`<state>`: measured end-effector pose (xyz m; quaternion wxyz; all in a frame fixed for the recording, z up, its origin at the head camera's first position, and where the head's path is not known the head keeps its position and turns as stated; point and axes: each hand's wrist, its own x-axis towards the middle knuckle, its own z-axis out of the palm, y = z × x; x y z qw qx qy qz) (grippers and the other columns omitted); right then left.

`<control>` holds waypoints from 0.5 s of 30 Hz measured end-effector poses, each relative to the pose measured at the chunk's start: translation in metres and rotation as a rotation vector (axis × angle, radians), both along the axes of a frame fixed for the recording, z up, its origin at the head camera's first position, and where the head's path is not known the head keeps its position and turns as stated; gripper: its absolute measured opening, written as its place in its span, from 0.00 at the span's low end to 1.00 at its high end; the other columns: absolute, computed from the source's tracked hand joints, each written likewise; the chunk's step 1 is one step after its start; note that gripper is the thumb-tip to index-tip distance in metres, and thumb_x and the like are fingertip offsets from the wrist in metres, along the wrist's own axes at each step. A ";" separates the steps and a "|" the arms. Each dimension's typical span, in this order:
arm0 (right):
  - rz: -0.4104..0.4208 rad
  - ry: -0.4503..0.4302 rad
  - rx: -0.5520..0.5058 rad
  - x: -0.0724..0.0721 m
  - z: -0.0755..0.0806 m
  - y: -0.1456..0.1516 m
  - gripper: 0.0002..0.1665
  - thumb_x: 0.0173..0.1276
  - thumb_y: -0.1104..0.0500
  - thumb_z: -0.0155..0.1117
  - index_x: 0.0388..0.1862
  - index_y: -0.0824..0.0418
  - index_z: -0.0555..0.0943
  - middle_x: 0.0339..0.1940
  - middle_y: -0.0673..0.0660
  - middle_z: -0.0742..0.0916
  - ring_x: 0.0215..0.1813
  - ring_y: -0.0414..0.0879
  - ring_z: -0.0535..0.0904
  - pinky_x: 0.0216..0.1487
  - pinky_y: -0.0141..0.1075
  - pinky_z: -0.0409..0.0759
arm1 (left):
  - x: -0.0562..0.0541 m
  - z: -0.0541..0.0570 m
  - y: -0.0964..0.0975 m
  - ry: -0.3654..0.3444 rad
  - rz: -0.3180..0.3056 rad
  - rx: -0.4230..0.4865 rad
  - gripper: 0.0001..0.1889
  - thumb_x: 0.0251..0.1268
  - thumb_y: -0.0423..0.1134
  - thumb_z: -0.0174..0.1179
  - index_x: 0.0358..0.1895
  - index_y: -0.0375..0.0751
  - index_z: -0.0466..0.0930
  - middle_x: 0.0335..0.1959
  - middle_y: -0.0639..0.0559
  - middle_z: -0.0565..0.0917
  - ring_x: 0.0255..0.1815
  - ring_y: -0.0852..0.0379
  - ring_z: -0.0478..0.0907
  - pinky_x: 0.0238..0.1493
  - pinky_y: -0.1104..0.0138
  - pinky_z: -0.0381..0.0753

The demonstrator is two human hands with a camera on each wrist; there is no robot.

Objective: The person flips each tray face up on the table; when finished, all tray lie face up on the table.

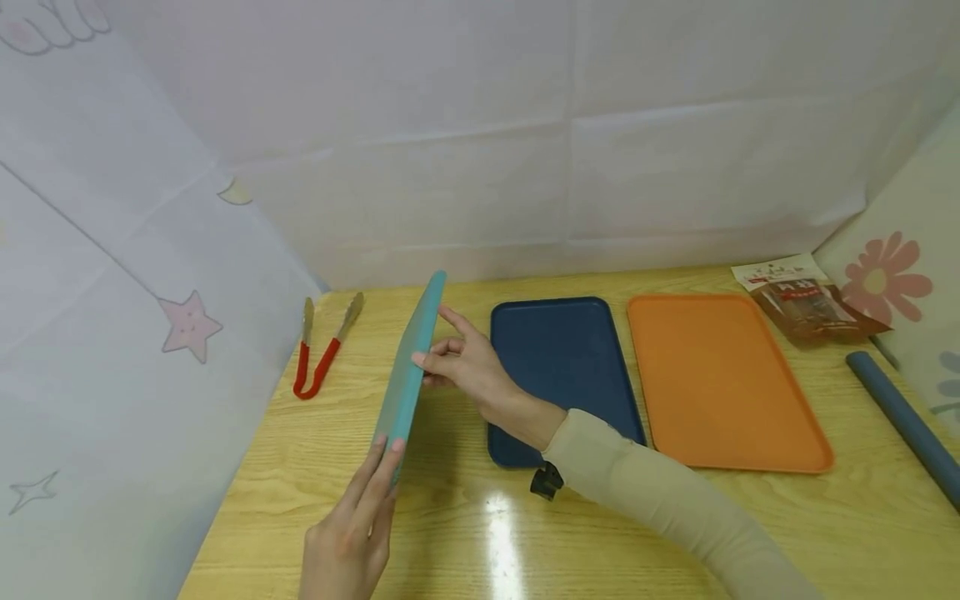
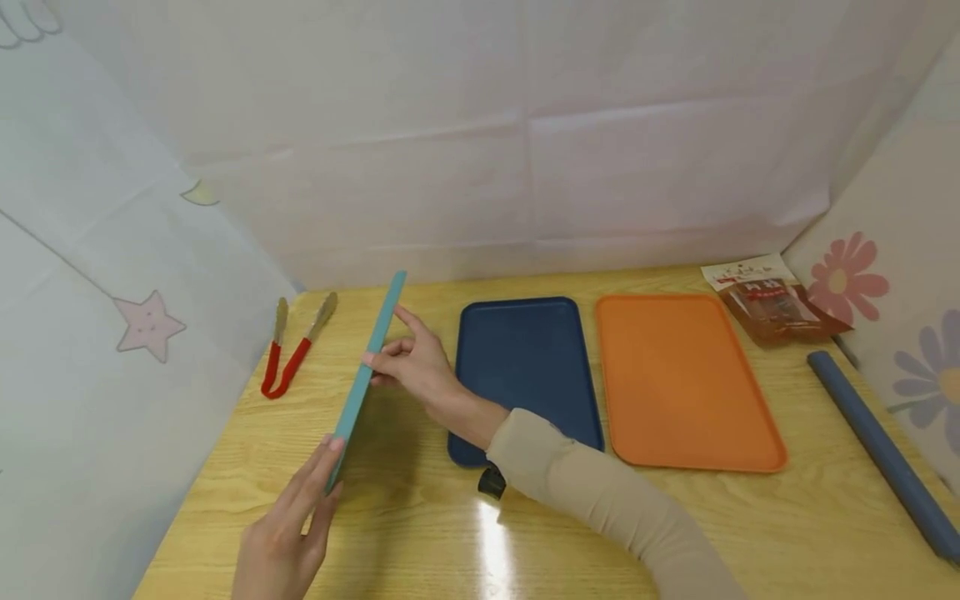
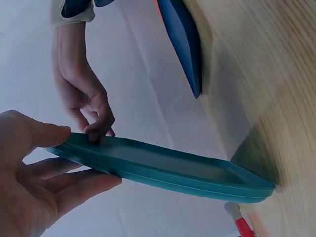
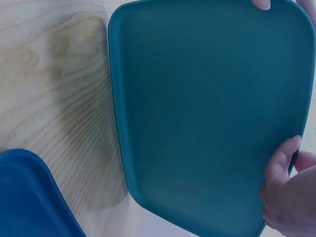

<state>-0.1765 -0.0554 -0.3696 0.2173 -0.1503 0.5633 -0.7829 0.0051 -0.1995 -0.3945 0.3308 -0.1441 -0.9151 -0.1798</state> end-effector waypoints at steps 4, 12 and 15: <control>0.031 0.015 -0.016 0.000 -0.001 0.001 0.48 0.67 0.64 0.65 0.78 0.46 0.51 0.39 0.58 0.82 0.37 0.51 0.84 0.44 0.42 0.84 | 0.002 0.006 -0.001 -0.018 0.001 0.044 0.25 0.77 0.51 0.39 0.66 0.45 0.73 0.58 0.41 0.80 0.33 0.44 0.86 0.20 0.77 0.78; 0.069 0.071 0.097 -0.003 -0.021 0.004 0.35 0.76 0.50 0.52 0.78 0.44 0.53 0.53 0.64 0.82 0.49 0.57 0.82 0.49 0.49 0.81 | 0.008 0.017 -0.006 -0.014 0.096 0.149 0.41 0.42 0.16 0.71 0.65 0.43 0.74 0.50 0.41 0.84 0.35 0.42 0.85 0.28 0.77 0.81; 0.164 0.071 0.237 -0.004 -0.035 0.004 0.36 0.76 0.50 0.53 0.78 0.48 0.53 0.52 0.59 0.82 0.55 0.58 0.79 0.53 0.51 0.79 | 0.011 0.020 -0.008 -0.017 0.154 0.203 0.46 0.33 0.11 0.71 0.64 0.44 0.76 0.48 0.40 0.85 0.36 0.48 0.85 0.28 0.80 0.79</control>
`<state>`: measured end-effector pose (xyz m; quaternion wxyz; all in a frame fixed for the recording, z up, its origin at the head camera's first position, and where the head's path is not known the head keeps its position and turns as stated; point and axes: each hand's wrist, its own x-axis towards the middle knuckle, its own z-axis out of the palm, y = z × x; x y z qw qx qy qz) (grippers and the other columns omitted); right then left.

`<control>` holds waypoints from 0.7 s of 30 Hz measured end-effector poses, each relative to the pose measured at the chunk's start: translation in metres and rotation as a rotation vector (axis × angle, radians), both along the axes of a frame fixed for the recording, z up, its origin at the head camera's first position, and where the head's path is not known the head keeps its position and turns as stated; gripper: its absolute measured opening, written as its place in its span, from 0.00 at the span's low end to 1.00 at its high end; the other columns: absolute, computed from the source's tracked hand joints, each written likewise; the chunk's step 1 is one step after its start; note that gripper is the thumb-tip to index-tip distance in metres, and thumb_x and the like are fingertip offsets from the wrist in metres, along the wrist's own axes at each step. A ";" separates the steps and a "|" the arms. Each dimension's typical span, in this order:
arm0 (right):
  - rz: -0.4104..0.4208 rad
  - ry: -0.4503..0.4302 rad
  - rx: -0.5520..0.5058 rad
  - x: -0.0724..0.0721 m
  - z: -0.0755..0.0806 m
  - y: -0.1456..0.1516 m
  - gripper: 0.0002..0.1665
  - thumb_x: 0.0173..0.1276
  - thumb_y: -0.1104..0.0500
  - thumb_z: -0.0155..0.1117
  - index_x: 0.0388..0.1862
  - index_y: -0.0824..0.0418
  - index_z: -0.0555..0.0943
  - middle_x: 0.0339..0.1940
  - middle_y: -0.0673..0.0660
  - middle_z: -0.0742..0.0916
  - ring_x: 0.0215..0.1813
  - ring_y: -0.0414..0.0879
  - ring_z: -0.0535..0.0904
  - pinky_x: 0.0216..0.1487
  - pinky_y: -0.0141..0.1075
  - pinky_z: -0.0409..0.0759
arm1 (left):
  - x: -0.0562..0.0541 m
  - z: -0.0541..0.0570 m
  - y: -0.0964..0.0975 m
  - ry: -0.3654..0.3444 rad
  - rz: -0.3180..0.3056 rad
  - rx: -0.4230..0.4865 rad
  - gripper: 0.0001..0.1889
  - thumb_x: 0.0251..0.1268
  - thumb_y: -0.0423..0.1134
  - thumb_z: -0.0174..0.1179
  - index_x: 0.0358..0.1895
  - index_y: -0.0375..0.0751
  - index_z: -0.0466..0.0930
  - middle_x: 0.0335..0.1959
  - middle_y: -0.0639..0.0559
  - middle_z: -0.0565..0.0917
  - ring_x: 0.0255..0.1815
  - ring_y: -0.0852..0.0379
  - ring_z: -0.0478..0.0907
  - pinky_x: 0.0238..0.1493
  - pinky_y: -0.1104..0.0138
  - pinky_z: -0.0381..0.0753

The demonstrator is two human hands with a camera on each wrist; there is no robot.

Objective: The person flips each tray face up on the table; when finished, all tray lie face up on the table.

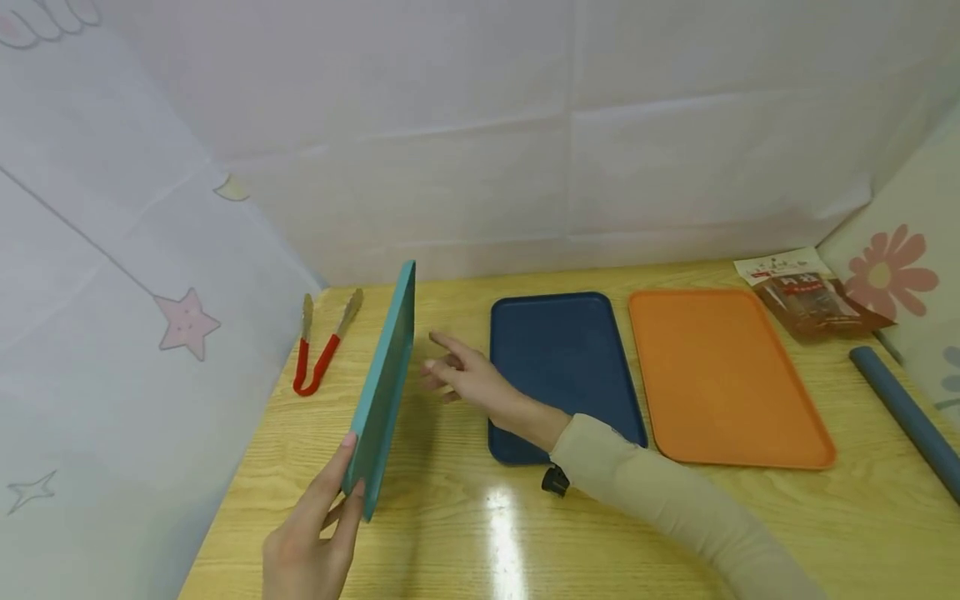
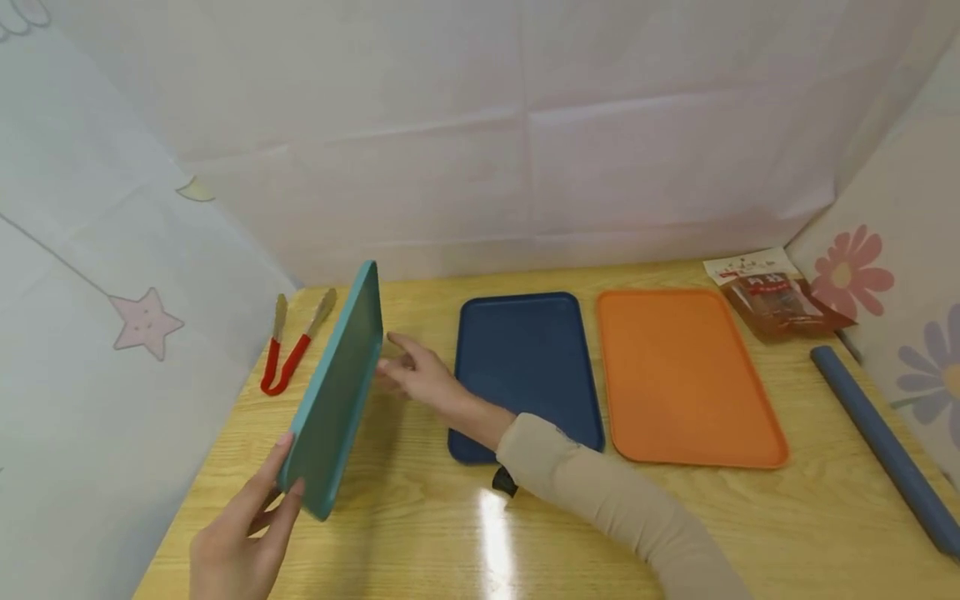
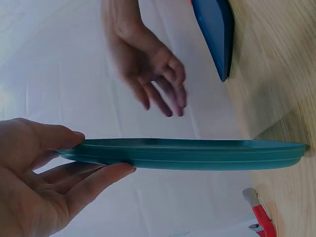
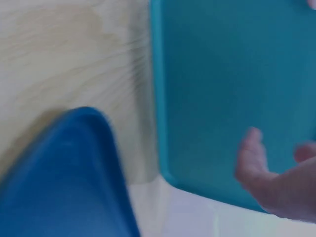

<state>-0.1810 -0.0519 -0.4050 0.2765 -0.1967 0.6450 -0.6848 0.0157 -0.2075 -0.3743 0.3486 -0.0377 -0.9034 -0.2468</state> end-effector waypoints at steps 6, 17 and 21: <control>0.220 -0.074 0.227 0.006 -0.028 -0.003 0.37 0.75 0.53 0.54 0.77 0.59 0.54 0.59 0.61 0.79 0.37 0.49 0.76 0.47 0.48 0.76 | 0.003 0.009 -0.004 -0.009 0.091 0.112 0.41 0.39 0.13 0.70 0.63 0.45 0.77 0.46 0.35 0.84 0.42 0.83 0.71 0.26 0.83 0.77; 0.232 -0.118 0.248 0.016 -0.049 -0.014 0.38 0.71 0.60 0.58 0.75 0.68 0.57 0.37 0.57 0.80 0.28 0.45 0.69 0.36 0.41 0.71 | 0.009 0.021 -0.019 -0.231 0.272 0.523 0.40 0.60 0.17 0.57 0.72 0.57 0.63 0.58 0.43 0.75 0.31 0.83 0.77 0.25 0.73 0.83; 0.187 -0.128 0.230 0.017 -0.053 -0.017 0.39 0.68 0.64 0.60 0.74 0.71 0.57 0.44 0.62 0.83 0.38 0.48 0.78 0.40 0.40 0.78 | 0.010 0.018 -0.030 -0.282 0.285 0.611 0.39 0.64 0.21 0.56 0.73 0.59 0.60 0.57 0.51 0.69 0.31 0.80 0.78 0.25 0.69 0.84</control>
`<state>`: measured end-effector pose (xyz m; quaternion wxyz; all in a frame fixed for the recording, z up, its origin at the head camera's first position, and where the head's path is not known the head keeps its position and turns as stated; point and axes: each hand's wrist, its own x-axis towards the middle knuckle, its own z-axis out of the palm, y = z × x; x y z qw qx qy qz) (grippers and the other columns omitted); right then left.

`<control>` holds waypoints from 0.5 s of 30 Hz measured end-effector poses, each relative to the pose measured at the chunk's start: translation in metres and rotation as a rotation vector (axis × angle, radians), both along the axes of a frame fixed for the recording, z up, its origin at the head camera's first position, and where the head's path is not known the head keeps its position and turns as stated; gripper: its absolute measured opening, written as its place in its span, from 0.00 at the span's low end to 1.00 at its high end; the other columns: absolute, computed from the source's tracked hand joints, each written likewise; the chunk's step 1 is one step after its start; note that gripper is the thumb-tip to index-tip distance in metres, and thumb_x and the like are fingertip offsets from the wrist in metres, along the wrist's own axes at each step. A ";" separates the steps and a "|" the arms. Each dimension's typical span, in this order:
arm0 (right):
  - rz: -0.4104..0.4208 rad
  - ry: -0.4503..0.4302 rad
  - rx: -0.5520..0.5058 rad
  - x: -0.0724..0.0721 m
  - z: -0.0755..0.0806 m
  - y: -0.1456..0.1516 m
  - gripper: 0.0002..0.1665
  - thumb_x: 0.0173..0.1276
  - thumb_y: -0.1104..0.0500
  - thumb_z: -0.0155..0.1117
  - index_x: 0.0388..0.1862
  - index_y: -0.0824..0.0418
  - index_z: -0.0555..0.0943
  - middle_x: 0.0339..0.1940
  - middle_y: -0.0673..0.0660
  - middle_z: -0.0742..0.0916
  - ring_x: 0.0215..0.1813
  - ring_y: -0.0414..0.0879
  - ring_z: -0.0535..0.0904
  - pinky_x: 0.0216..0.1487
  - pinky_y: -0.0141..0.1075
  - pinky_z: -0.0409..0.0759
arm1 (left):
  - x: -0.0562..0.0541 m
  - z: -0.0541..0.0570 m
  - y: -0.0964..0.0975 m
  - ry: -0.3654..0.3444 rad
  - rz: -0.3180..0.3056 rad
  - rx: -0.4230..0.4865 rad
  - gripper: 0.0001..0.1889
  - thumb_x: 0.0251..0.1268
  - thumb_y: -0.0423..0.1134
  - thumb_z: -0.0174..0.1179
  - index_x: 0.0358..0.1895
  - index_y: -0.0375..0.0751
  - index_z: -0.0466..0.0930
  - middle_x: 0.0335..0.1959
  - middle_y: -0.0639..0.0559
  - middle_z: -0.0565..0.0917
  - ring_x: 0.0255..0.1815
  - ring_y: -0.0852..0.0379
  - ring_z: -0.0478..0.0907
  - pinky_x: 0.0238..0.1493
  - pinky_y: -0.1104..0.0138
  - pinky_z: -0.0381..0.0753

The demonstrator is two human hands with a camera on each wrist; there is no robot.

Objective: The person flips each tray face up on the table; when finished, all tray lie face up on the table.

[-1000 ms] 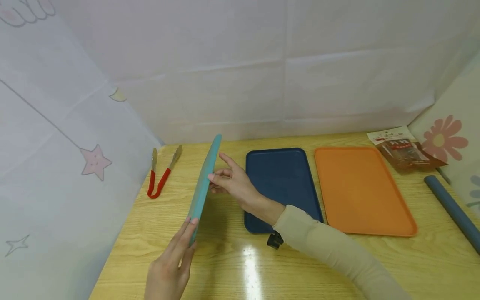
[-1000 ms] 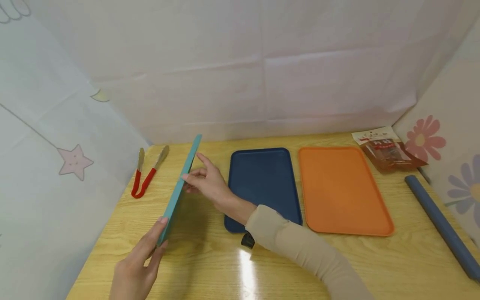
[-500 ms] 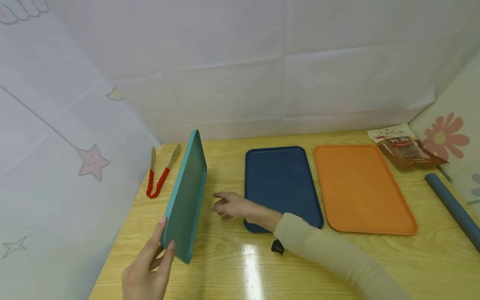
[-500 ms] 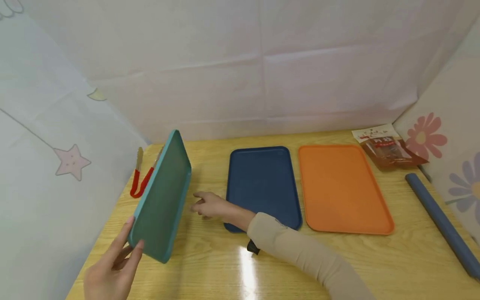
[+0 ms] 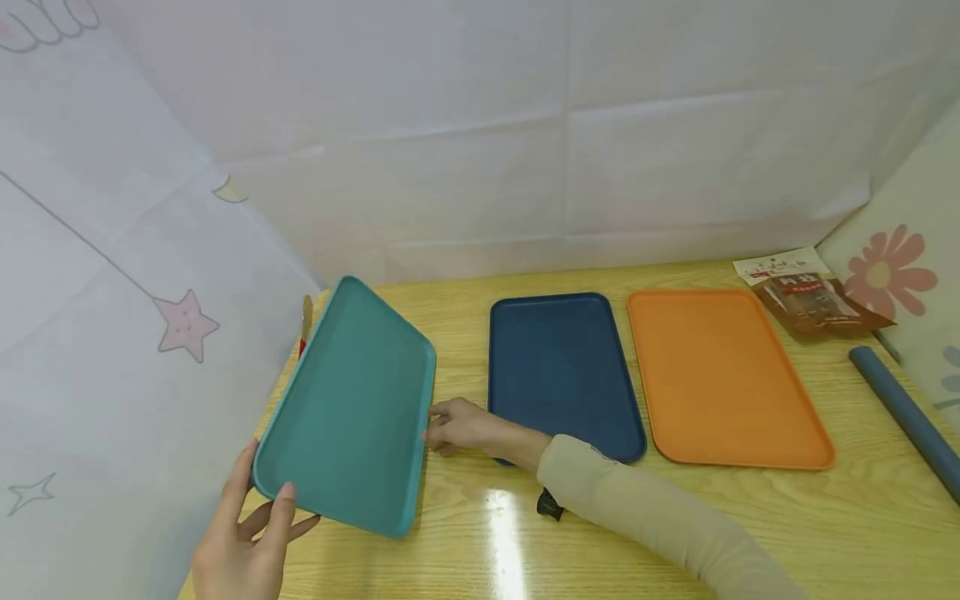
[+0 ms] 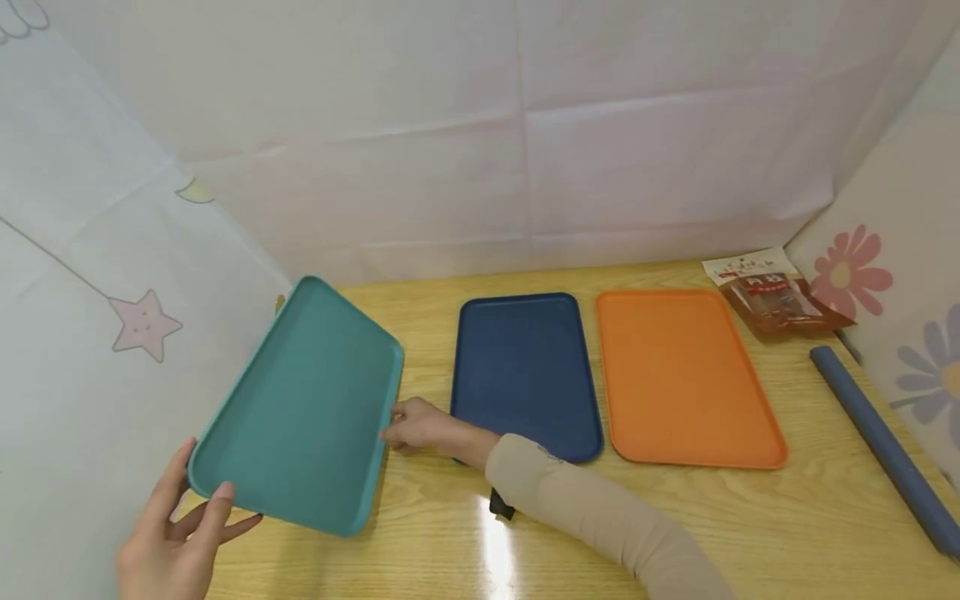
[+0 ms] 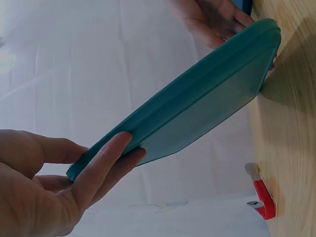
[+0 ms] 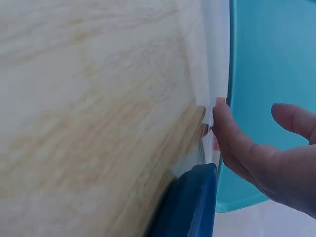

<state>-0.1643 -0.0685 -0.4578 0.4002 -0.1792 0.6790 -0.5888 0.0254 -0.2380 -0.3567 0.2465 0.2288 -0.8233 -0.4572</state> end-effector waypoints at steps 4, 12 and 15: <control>-0.076 -0.004 0.012 0.000 -0.003 -0.002 0.39 0.66 0.66 0.63 0.73 0.72 0.59 0.53 0.66 0.81 0.48 0.54 0.83 0.47 0.43 0.83 | 0.004 -0.003 -0.019 0.058 0.003 0.254 0.36 0.63 0.21 0.57 0.73 0.53 0.63 0.59 0.48 0.67 0.32 0.70 0.82 0.24 0.63 0.85; -0.220 -0.048 -0.065 -0.003 -0.010 -0.004 0.46 0.57 0.75 0.68 0.73 0.72 0.59 0.44 0.66 0.82 0.37 0.55 0.85 0.38 0.42 0.85 | 0.008 -0.006 -0.056 -0.051 0.013 0.435 0.38 0.60 0.23 0.62 0.73 0.51 0.62 0.61 0.49 0.67 0.33 0.61 0.85 0.31 0.58 0.85; -0.242 -0.054 -0.102 -0.004 -0.012 -0.008 0.48 0.53 0.78 0.68 0.73 0.72 0.59 0.39 0.65 0.83 0.35 0.54 0.86 0.35 0.42 0.86 | 0.006 -0.008 -0.067 -0.115 -0.071 0.431 0.41 0.61 0.28 0.64 0.76 0.51 0.56 0.68 0.41 0.60 0.35 0.63 0.85 0.35 0.59 0.85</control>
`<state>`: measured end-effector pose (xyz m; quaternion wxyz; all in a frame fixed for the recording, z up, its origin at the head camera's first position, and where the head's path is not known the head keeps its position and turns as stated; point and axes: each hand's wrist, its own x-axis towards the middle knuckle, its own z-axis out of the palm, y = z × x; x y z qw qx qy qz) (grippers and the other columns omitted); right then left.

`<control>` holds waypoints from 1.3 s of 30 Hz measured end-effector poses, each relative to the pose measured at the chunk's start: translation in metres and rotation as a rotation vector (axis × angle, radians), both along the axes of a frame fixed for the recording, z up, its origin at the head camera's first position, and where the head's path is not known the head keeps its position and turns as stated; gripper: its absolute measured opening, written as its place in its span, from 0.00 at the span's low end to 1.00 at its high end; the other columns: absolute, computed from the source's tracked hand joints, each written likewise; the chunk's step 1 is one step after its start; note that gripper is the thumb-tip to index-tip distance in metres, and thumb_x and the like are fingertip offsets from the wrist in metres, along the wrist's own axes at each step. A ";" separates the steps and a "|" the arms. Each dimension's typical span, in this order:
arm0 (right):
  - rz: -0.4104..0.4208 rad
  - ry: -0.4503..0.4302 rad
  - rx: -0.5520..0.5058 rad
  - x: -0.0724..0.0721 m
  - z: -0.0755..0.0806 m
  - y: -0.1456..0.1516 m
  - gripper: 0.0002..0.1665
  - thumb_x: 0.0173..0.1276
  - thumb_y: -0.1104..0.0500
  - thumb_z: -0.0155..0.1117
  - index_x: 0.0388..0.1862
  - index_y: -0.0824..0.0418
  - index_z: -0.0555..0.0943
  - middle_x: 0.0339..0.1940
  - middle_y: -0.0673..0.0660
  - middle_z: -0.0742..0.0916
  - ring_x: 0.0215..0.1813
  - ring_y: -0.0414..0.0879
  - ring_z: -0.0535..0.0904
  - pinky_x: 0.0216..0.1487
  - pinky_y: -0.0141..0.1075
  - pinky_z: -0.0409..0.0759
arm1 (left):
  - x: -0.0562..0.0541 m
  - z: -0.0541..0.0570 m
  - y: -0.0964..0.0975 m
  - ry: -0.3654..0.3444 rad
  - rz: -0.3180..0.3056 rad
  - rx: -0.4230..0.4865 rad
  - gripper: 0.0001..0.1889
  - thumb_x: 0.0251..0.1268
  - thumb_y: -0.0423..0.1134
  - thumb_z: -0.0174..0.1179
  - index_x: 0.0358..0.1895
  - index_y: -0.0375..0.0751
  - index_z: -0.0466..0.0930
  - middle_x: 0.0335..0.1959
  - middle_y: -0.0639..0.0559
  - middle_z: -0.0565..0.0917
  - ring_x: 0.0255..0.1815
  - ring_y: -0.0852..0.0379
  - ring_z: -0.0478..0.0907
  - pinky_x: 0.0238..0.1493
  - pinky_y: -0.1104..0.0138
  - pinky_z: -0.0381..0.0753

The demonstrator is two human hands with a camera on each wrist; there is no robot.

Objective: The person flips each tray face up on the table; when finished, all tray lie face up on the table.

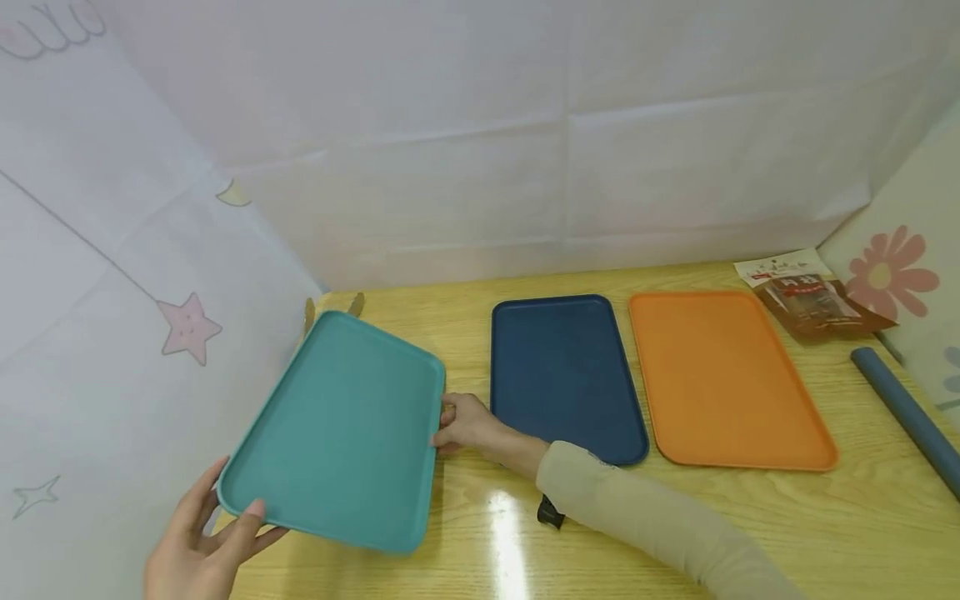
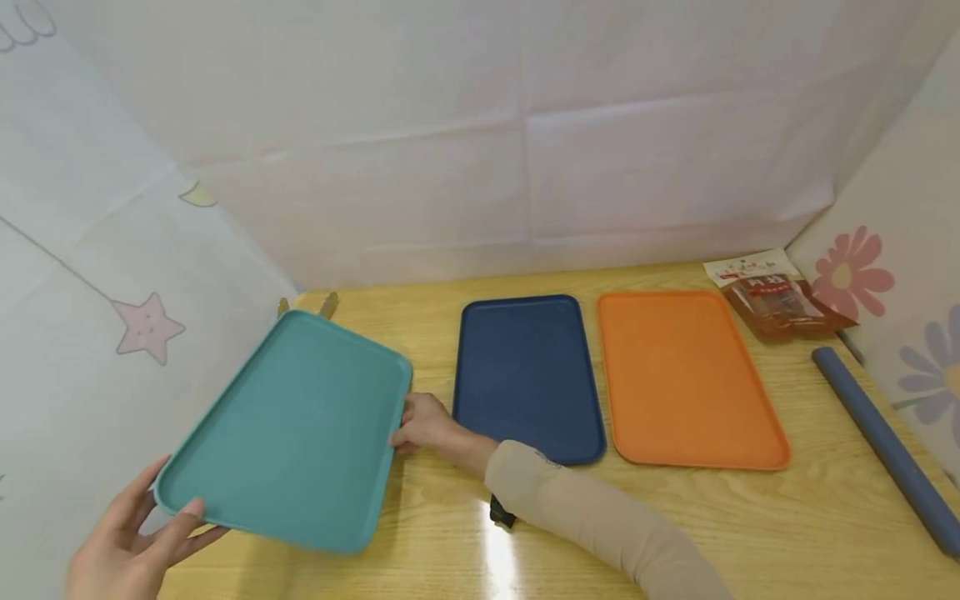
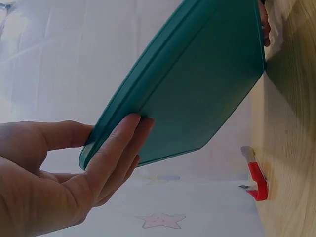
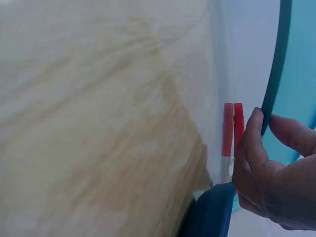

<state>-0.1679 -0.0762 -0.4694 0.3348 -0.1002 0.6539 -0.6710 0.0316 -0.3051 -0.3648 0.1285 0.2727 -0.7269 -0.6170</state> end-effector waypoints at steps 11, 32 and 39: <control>-0.038 -0.068 -0.053 -0.007 0.009 0.011 0.47 0.52 0.80 0.65 0.73 0.68 0.62 0.42 0.67 0.77 0.32 0.54 0.84 0.31 0.45 0.85 | -0.004 -0.013 -0.051 0.020 -0.362 0.131 0.31 0.74 0.34 0.52 0.76 0.47 0.52 0.55 0.71 0.74 0.48 0.61 0.83 0.47 0.60 0.83; -0.062 -0.018 0.045 -0.045 0.022 0.035 0.49 0.54 0.78 0.62 0.75 0.67 0.57 0.56 0.76 0.77 0.46 0.58 0.84 0.31 0.45 0.86 | -0.126 -0.052 -0.084 -0.334 -0.659 -0.015 0.32 0.78 0.48 0.44 0.78 0.42 0.45 0.52 0.51 0.80 0.42 0.53 0.83 0.33 0.60 0.84; -0.091 -0.037 0.070 -0.060 0.017 0.027 0.48 0.56 0.79 0.62 0.75 0.66 0.57 0.51 0.74 0.81 0.45 0.60 0.84 0.32 0.45 0.86 | -0.150 -0.057 -0.078 -0.355 -0.661 -0.289 0.28 0.79 0.37 0.44 0.75 0.32 0.50 0.42 0.41 0.80 0.34 0.53 0.80 0.31 0.59 0.83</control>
